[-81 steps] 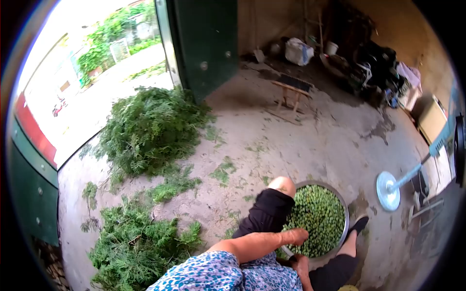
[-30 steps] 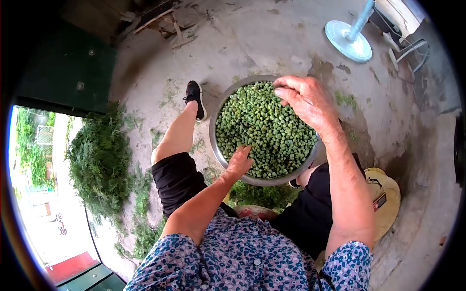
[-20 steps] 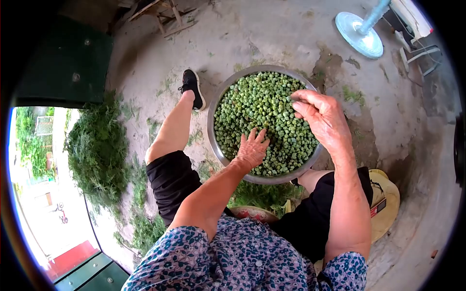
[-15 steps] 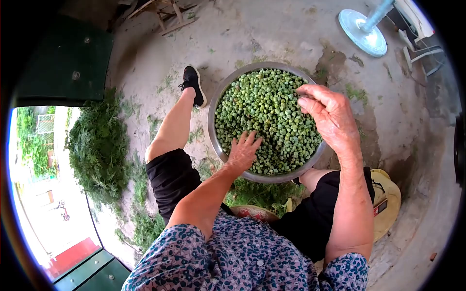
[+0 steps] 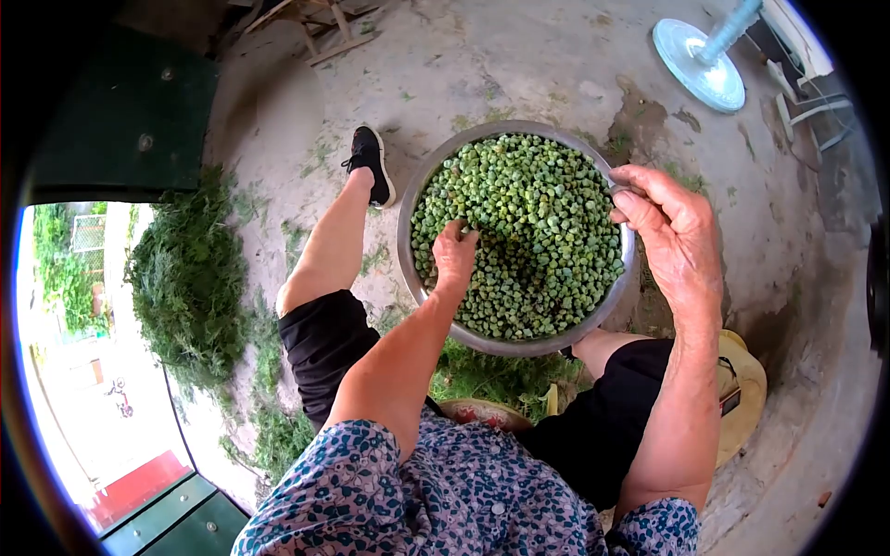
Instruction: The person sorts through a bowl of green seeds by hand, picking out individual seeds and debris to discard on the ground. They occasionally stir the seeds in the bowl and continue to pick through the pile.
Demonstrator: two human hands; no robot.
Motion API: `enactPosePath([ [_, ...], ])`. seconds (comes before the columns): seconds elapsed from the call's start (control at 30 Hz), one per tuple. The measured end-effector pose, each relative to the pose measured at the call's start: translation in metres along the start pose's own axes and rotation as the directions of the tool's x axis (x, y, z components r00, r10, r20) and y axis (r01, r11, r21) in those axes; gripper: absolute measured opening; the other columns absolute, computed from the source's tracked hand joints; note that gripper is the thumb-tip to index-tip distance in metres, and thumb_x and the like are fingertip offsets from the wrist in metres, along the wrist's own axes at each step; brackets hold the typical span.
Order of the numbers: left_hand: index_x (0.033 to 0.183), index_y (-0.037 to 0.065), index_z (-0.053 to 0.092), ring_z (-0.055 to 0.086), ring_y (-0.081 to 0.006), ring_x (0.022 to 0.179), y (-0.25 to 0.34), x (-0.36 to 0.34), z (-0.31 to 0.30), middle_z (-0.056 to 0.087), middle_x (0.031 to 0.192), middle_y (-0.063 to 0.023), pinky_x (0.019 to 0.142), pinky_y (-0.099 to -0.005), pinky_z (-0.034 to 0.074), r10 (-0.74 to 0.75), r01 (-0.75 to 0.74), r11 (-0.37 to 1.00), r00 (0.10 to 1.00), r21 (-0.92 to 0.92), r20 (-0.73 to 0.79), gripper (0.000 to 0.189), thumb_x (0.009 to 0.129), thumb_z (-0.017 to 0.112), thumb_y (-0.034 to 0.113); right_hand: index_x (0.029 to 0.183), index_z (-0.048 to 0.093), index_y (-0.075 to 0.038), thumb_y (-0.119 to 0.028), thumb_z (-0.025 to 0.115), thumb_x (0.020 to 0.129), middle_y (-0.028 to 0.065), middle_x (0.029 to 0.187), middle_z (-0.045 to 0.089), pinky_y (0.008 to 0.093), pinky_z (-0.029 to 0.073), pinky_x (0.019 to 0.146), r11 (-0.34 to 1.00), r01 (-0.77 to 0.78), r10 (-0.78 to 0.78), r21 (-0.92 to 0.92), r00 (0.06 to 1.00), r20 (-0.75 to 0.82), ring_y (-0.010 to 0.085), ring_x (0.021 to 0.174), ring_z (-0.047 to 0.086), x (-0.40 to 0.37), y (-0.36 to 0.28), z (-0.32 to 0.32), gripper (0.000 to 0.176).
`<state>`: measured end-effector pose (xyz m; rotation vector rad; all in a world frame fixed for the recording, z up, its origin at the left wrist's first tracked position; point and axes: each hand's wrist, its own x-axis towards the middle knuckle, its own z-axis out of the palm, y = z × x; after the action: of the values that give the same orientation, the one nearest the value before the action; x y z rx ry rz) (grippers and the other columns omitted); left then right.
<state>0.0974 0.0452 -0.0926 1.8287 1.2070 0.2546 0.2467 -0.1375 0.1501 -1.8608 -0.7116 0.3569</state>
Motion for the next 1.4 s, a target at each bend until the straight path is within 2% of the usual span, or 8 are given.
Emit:
enactPosePath([
  [0.43,0.089,-0.001,0.063,0.061,-0.0209,0.068,-0.014,0.024,0.003,0.063,0.07,-0.0102,0.063,-0.0322,0.048,0.006,0.002,0.998,0.992,-0.062,0.129,0.02,0.074,0.064,0.013,0.098,0.06,0.004,-0.006,0.062,0.08,0.0116,0.084,0.065,0.0249,0.047,0.063,0.998,-0.001,0.002,0.06,1.0,-0.017,0.0133,0.069,0.059,0.005,0.012,-0.005,0.02],
  [0.53,0.092,0.0,0.057,0.06,-0.0145,0.068,-0.007,0.011,-0.015,0.062,0.081,-0.0066,0.055,-0.0263,0.045,-0.251,0.4,0.785,0.903,-0.473,0.348,0.014,0.083,0.06,0.01,0.099,0.06,0.004,-0.005,0.062,0.08,0.0113,0.084,0.065,0.0246,0.047,0.063,0.998,-0.006,0.006,0.069,1.0,-0.011,0.0128,0.069,0.059,0.005,0.009,-0.004,0.021],
  [0.77,0.084,0.007,0.05,0.061,-0.0181,0.081,-0.002,-0.012,-0.042,0.061,0.099,-0.0102,0.064,-0.0269,0.048,-0.089,0.558,0.492,0.796,-0.668,0.599,0.006,0.09,0.05,0.009,0.097,0.063,-0.001,-0.01,0.063,0.079,0.0137,0.09,0.066,0.0272,0.051,0.066,0.986,0.019,-0.011,-0.163,0.999,0.05,0.0195,0.073,0.063,0.004,0.01,0.013,0.02],
  [0.93,0.088,0.007,0.052,0.062,-0.0212,0.085,0.037,-0.045,-0.058,0.061,0.101,-0.0108,0.07,-0.0315,0.049,0.052,0.569,0.489,0.738,-0.661,0.673,0.003,0.09,0.05,0.01,0.106,0.06,-0.004,-0.009,0.062,0.079,0.0159,0.096,0.062,0.0284,0.052,0.069,0.976,0.055,0.031,-0.213,0.924,0.382,0.0207,0.077,0.062,-0.007,0.025,0.055,0.028],
  [1.03,0.092,0.007,0.053,0.062,-0.0221,0.085,0.061,-0.063,-0.073,0.061,0.093,-0.0071,0.072,-0.0337,0.049,0.118,0.601,0.452,0.692,-0.659,0.712,0.007,0.088,0.054,0.012,0.113,0.056,-0.004,-0.003,0.063,0.075,0.0165,0.106,0.059,0.0299,0.051,0.075,0.981,-0.122,0.179,-0.148,0.857,0.482,0.0221,0.082,0.062,-0.013,0.029,0.076,0.038],
  [1.07,0.092,0.007,0.053,0.062,-0.022,0.085,0.063,-0.067,-0.075,0.06,0.089,-0.006,0.071,-0.0333,0.049,0.131,0.614,0.434,0.68,-0.659,0.721,0.007,0.088,0.054,0.012,0.111,0.056,-0.002,-0.002,0.062,0.073,0.0167,0.1,0.061,0.0315,0.05,0.073,0.994,-0.032,0.078,-0.108,0.888,0.454,0.0234,0.081,0.062,-0.019,0.038,0.082,0.038],
  [1.2,0.092,0.005,0.053,0.062,-0.0219,0.079,0.071,-0.081,-0.087,0.06,0.085,-0.0062,0.067,-0.0322,0.048,0.163,0.628,0.423,0.657,-0.654,0.736,0.01,0.088,0.054,0.013,0.094,0.063,0.0,-0.003,0.062,0.072,0.0144,0.074,0.064,0.0327,0.048,0.062,0.976,-0.194,0.216,-0.097,0.835,0.506,0.0219,0.065,0.061,-0.026,0.023,0.088,0.022],
  [1.4,0.094,0.004,0.052,0.059,-0.0184,0.069,0.043,-0.097,-0.104,0.059,0.08,-0.0067,0.064,-0.0297,0.049,-0.021,0.594,0.583,0.694,-0.555,0.72,0.009,0.089,0.054,0.011,0.083,0.062,-0.002,0.001,0.061,0.07,0.0133,0.073,0.059,0.0385,0.048,0.066,0.894,0.244,-0.01,-0.376,0.85,0.526,0.0306,0.073,0.059,-0.049,0.037,0.103,0.014],
])
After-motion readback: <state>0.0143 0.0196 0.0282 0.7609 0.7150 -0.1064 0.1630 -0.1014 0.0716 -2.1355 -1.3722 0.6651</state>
